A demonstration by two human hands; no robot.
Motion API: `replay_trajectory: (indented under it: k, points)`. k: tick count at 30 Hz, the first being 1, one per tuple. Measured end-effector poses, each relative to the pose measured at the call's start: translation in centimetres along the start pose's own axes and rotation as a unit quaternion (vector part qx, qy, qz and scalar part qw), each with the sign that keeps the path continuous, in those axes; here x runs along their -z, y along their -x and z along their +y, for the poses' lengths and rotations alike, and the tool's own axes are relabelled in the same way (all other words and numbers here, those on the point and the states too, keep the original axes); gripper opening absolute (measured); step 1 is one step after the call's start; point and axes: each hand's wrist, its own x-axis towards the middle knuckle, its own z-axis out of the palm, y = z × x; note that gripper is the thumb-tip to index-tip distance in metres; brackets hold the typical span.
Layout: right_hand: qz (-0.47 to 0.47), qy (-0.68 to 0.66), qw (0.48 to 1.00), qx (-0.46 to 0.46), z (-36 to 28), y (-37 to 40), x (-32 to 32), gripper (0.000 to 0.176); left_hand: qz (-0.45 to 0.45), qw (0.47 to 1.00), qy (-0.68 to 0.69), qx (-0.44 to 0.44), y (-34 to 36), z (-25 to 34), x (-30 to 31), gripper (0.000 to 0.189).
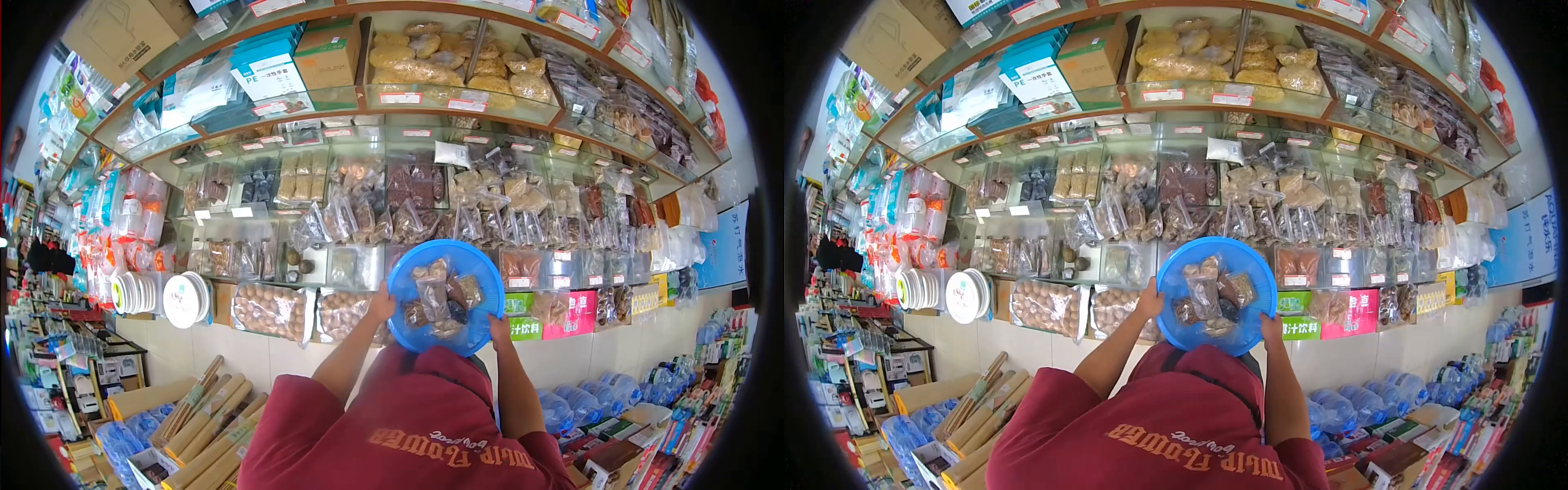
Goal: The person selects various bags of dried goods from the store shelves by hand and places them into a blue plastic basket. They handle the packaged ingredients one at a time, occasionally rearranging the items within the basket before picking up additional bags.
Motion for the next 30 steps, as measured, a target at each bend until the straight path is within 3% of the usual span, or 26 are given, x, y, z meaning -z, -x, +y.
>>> replay_trajectory:
  k: [2, 9, 15, 17, 30]
  points:
    - [0.011, 0.009, 1.000, 0.015, 0.8, -0.1, 0.2, 0.021, -0.004, 1.000, 0.004, -0.031, -0.4, -0.2, -0.2, 0.033]
    - [0.024, -0.008, 1.000, -0.008, -0.2, 0.8, 0.0, 0.025, 0.007, 1.000, -0.002, -0.010, -1.5, 0.8, -0.9, 0.032]
    - [0.025, 0.015, 1.000, -0.004, -0.7, 1.0, 0.1, 0.023, 0.040, 0.997, -0.005, -0.072, -2.6, 0.6, -1.4, 0.030]
    - [0.017, -0.034, 0.998, -0.042, -0.1, 0.7, 0.0, 0.022, 0.061, 0.997, 0.012, -0.055, -2.8, 0.3, -1.7, 0.027]
    - [-0.004, 0.021, 0.989, -0.146, -1.1, 1.5, 0.3, 0.032, 0.058, 0.996, 0.059, -0.014, -2.7, 1.1, -1.5, 0.032]
